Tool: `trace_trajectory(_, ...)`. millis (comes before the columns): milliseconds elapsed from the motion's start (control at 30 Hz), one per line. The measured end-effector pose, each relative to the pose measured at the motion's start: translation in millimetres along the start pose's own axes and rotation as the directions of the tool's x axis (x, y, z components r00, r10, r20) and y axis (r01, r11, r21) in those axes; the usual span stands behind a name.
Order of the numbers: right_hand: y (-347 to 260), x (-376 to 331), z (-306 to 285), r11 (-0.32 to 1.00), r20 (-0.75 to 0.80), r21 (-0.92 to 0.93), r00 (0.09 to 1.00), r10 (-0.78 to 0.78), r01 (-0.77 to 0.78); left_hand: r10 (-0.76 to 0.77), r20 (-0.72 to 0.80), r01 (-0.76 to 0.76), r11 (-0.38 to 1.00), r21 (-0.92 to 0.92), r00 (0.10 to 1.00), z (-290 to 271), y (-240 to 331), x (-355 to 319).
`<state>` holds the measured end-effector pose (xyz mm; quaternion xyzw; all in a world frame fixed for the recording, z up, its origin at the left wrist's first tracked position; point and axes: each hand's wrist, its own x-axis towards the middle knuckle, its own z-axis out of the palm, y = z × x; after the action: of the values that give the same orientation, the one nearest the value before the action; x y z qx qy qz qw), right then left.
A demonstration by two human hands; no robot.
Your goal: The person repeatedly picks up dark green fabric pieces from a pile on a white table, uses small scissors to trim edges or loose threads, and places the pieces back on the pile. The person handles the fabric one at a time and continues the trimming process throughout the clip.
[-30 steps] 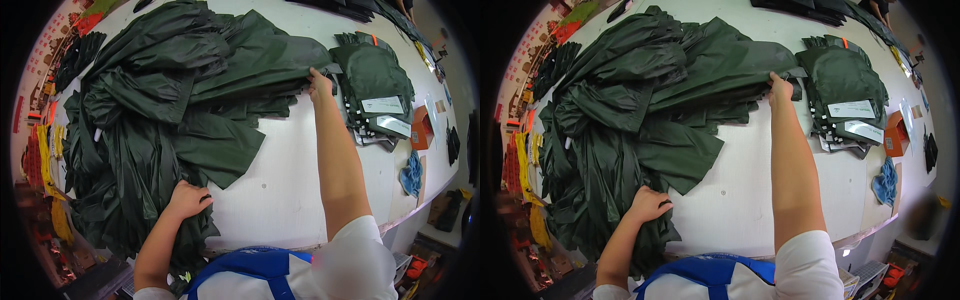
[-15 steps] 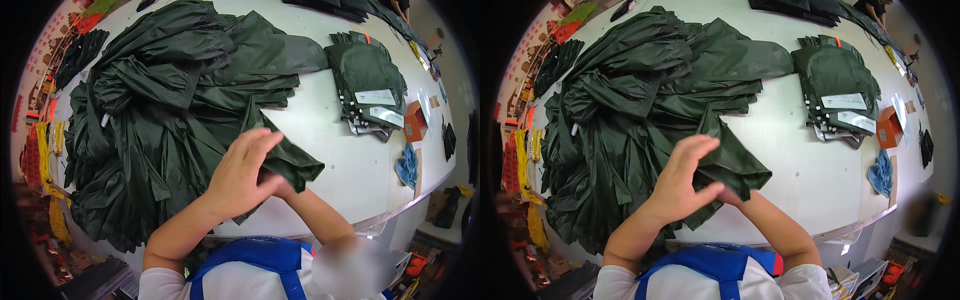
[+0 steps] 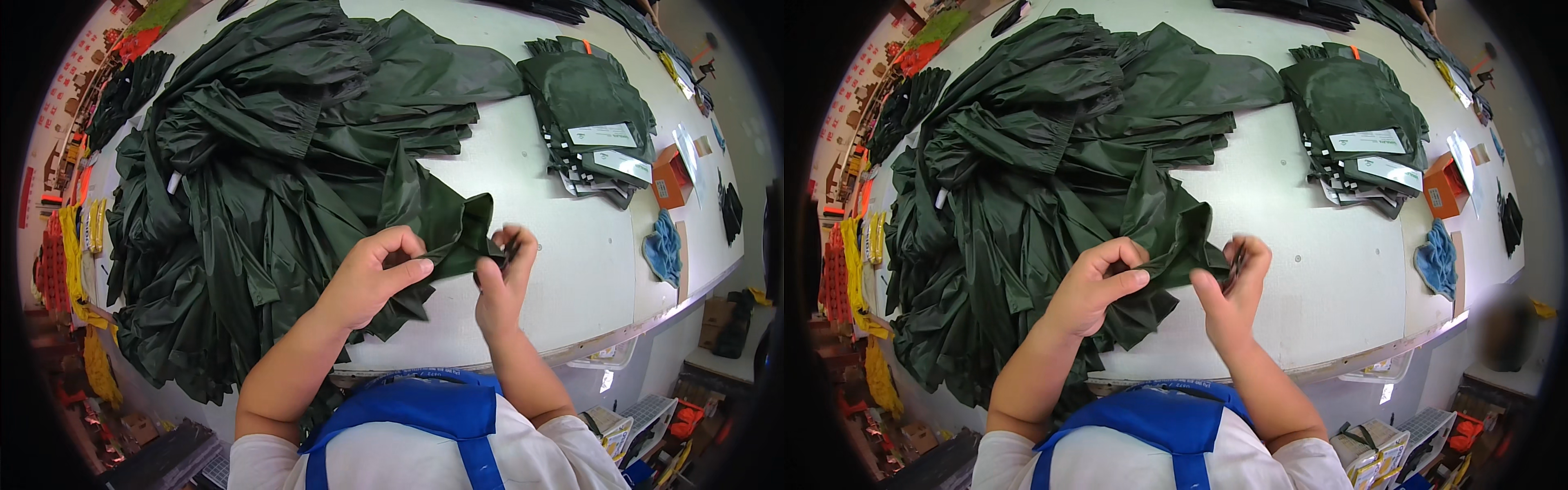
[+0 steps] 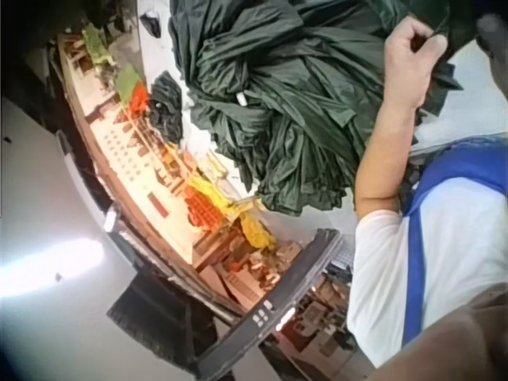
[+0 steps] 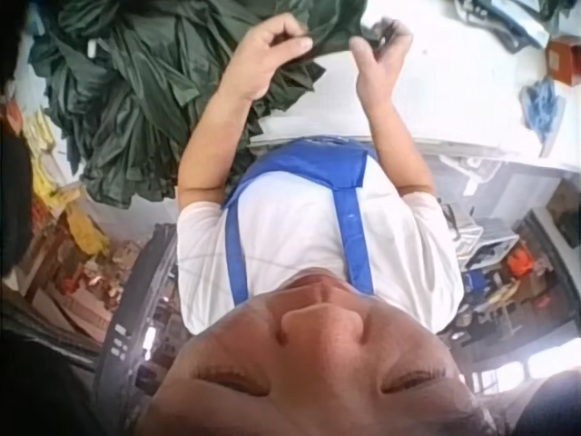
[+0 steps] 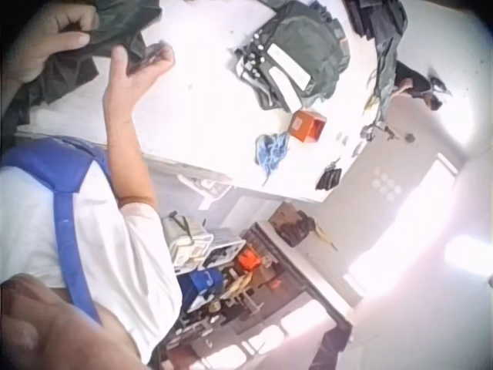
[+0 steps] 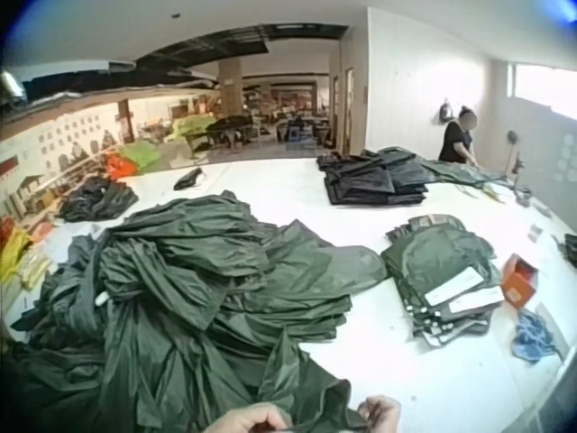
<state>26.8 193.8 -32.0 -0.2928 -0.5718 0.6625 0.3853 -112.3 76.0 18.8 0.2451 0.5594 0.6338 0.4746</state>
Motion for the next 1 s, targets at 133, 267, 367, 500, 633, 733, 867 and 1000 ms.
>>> trace_trajectory(133, -19, 26, -6, 0.979, 0.062, -0.158, 0.988, 0.138, -0.127, 0.120, -0.061, -0.112, 0.986, 0.122, 0.991, -5, 7, 3)
trace_trajectory(267, -25, 41, -21, 0.928, 0.275, 0.156, 0.917, 0.289, -0.339, 0.085, -0.167, -0.088, 0.996, -0.013, 0.982, -12, 15, 7)
trace_trajectory(367, -32, 46, -22, 0.856, 0.348, 0.282, 0.878, 0.330, -0.434, 0.108, -0.221, -0.104, 0.994, 0.031, 0.969, -14, 21, 8)
trace_trajectory(500, -33, 47, -23, 0.833, 0.303, 0.299, 0.874, 0.379, -0.465, 0.039, -0.291, -0.081, 0.988, -0.133, 0.956, -17, 26, 10)
trace_trajectory(633, -27, 49, -26, 0.826, 0.352, 0.244, 0.840, 0.412, -0.508, -0.027, -0.252, -0.002, 0.994, -0.113, 0.967, -27, 18, 13)
trace_trajectory(733, -7, 62, -40, 0.881, 0.581, 0.087, 0.742, 0.335, -0.466, 0.109, 0.020, -0.104, 0.860, 0.499, 0.994, -32, 5, 20)
trace_trajectory(867, 28, 114, -30, 0.896, 0.344, -0.119, 0.828, 0.442, -0.428, -0.341, 0.114, -0.032, 0.237, 0.971, 0.933, -39, -70, 12)
trace_trajectory(1000, 101, 180, -25, 0.847, 0.077, -0.264, 0.866, 0.494, -0.461, -0.688, -0.069, 0.096, 0.001, 0.995, 0.722, -31, -92, -1)
